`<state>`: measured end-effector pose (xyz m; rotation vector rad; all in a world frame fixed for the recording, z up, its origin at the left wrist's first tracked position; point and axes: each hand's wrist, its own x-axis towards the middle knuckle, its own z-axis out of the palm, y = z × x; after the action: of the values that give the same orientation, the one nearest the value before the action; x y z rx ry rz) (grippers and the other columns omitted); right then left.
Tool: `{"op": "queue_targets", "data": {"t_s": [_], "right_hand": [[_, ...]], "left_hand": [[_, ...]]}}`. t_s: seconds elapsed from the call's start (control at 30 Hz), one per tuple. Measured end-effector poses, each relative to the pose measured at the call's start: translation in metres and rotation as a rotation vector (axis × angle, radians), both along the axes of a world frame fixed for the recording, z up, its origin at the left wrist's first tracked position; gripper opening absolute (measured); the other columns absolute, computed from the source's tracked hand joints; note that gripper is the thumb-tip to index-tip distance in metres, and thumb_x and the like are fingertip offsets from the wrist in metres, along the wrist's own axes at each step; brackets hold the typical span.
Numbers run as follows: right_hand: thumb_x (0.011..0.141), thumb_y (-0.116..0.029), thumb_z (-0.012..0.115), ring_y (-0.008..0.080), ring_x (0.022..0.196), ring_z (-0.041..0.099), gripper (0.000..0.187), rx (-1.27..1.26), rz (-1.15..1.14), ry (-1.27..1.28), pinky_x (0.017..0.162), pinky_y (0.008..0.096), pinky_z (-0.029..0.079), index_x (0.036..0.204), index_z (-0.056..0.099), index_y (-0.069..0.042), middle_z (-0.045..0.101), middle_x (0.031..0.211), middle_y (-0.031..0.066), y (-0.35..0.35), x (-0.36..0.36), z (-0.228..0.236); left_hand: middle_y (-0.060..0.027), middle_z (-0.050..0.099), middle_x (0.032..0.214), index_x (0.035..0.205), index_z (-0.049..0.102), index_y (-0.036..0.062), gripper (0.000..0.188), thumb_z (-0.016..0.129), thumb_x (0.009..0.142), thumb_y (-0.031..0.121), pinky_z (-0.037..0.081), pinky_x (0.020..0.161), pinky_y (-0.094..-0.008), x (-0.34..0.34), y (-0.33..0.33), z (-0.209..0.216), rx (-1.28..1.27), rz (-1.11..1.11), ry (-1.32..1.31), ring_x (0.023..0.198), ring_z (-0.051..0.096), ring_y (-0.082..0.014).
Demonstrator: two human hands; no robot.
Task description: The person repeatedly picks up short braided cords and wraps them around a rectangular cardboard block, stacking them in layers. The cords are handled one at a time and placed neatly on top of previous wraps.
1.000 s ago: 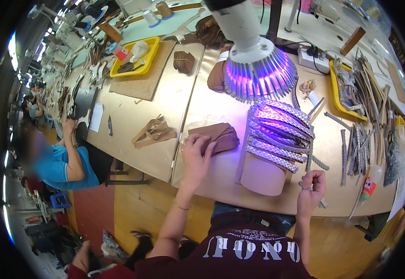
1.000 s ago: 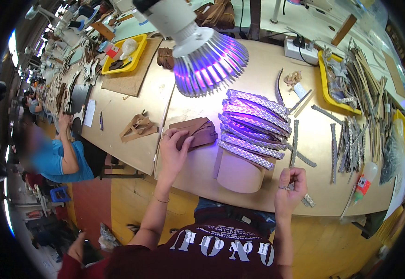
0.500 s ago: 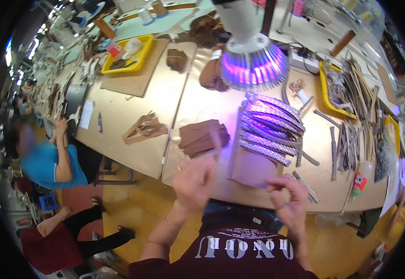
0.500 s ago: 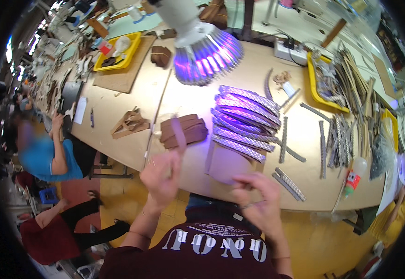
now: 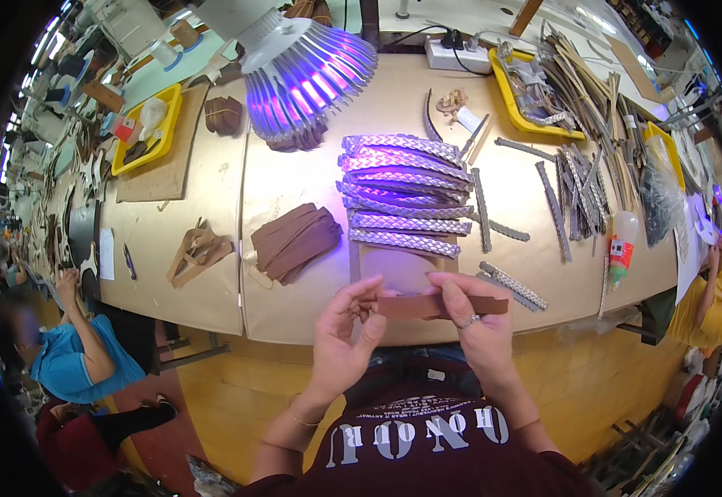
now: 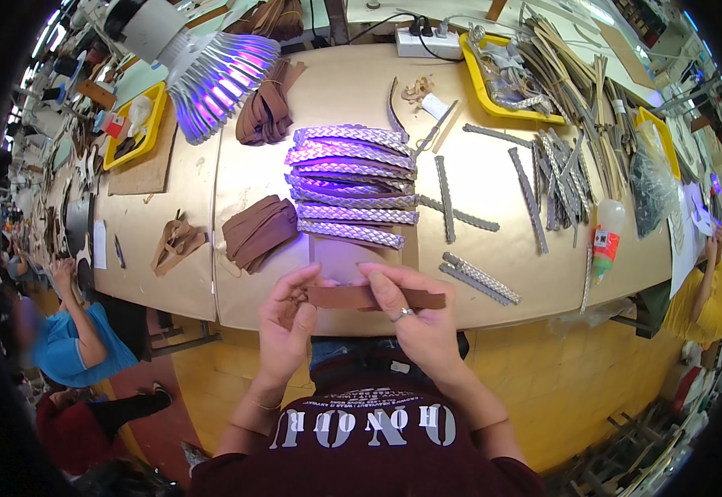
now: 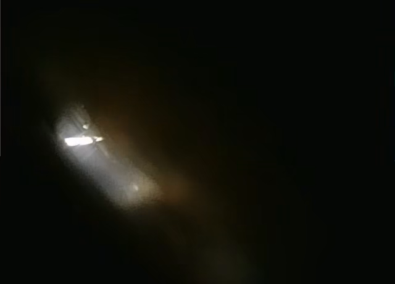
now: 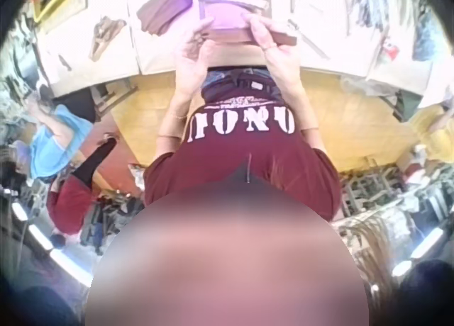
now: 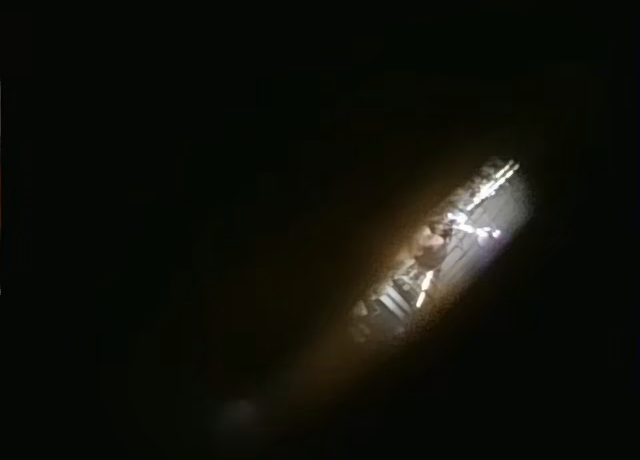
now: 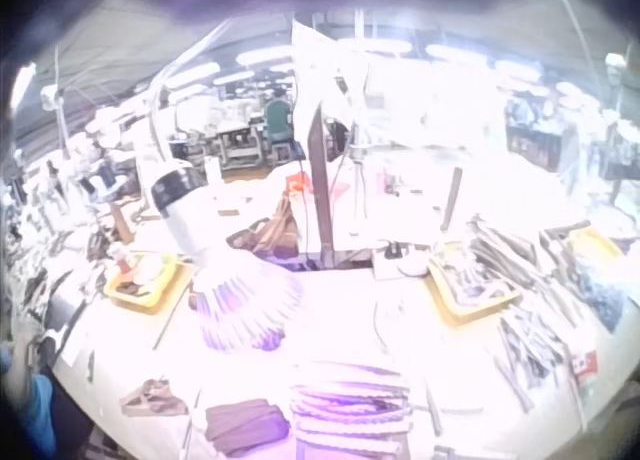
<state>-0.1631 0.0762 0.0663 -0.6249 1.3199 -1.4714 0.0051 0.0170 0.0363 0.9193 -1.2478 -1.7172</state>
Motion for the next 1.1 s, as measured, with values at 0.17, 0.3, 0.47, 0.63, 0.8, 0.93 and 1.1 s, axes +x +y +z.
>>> {"op": "queue_targets", "data": {"t_s": [0.17, 0.3, 0.47, 0.63, 0.8, 0.93, 1.1], "right_hand": [[0.094, -0.005, 0.062, 0.0165, 0.092, 0.066, 0.025, -0.146, -0.043, 0.112, 0.079, 0.0277, 0.055, 0.118, 0.063, 0.002, 0.068, 0.102, 0.01, -0.011, 0.011, -0.019], [0.09, 0.001, 0.065, 0.0115, 0.085, 0.065, 0.026, -0.028, -0.035, 0.158, 0.073, 0.0222, 0.052, 0.116, 0.061, 0.002, 0.066, 0.098, 0.006, 0.001, -0.008, -0.024], [0.089, -0.003, 0.068, 0.0078, 0.079, 0.064, 0.021, 0.014, -0.11, 0.184, 0.067, 0.0208, 0.051, 0.108, 0.062, 0.002, 0.064, 0.091, 0.0032, 0.008, -0.012, -0.038], [0.087, -0.005, 0.071, 0.009, 0.076, 0.065, 0.016, -0.045, -0.205, 0.336, 0.066, 0.0216, 0.052, 0.1, 0.065, 0.002, 0.065, 0.087, 0.0058, 0.007, -0.01, -0.05], [0.088, -0.006, 0.071, 0.009, 0.077, 0.065, 0.016, -0.078, -0.192, 0.318, 0.067, 0.0219, 0.053, 0.1, 0.065, 0.002, 0.067, 0.086, 0.0057, 0.008, -0.011, -0.049], [0.089, -0.006, 0.069, 0.007, 0.075, 0.063, 0.017, -0.168, -0.231, 0.22, 0.065, 0.0213, 0.052, 0.103, 0.064, 0.002, 0.067, 0.087, 0.006, 0.001, -0.003, -0.048], [0.088, -0.008, 0.07, 0.0076, 0.069, 0.059, 0.018, 0.012, -0.164, 0.351, 0.058, 0.0228, 0.047, 0.103, 0.062, 0.0, 0.063, 0.083, 0.004, 0.003, -0.01, -0.065]], "left_hand": [[-0.0051, 0.064, 0.087, 0.104, 0.061, 0.0006, 0.013, 0.063, 0.092, 0.006, 0.046, 0.075, -0.0231, 0.006, -0.007, -0.005, 0.131, 0.108, -0.015, 0.077, 0.058, -0.0102], [-0.0022, 0.061, 0.081, 0.095, 0.06, 0.0015, 0.003, 0.061, 0.092, 0.001, 0.044, 0.069, -0.0216, 0.005, -0.016, -0.015, 0.046, 0.184, -0.114, 0.071, 0.055, -0.0078], [-0.0014, 0.059, 0.079, 0.093, 0.059, 0.0007, 0.003, 0.061, 0.091, 0.001, 0.04, 0.064, -0.021, 0.003, -0.015, -0.031, 0.1, 0.122, -0.121, 0.07, 0.051, -0.0061], [0.0009, 0.053, 0.072, 0.087, 0.056, 0.0041, 0.007, 0.059, 0.094, 0.006, 0.035, 0.059, -0.021, -0.003, -0.013, -0.039, 0.1, 0.205, -0.097, 0.064, 0.045, -0.0054], [0.0013, 0.053, 0.076, 0.09, 0.055, 0.0058, 0.008, 0.056, 0.095, 0.011, 0.037, 0.062, -0.0219, -0.002, -0.012, -0.041, 0.116, 0.21, 0.042, 0.068, 0.047, -0.0063], [0.0006, 0.054, 0.078, 0.09, 0.055, 0.0062, 0.008, 0.056, 0.096, 0.011, 0.04, 0.066, -0.0214, -0.003, -0.017, -0.039, 0.218, 0.282, 0.08, 0.072, 0.05, -0.0068], [-0.0022, 0.056, 0.086, 0.092, 0.054, 0.0056, 0.007, 0.053, 0.097, 0.011, 0.04, 0.068, -0.0202, -0.017, -0.01, -0.039, 0.156, 0.27, -0.05, 0.077, 0.05, -0.0067]]}}
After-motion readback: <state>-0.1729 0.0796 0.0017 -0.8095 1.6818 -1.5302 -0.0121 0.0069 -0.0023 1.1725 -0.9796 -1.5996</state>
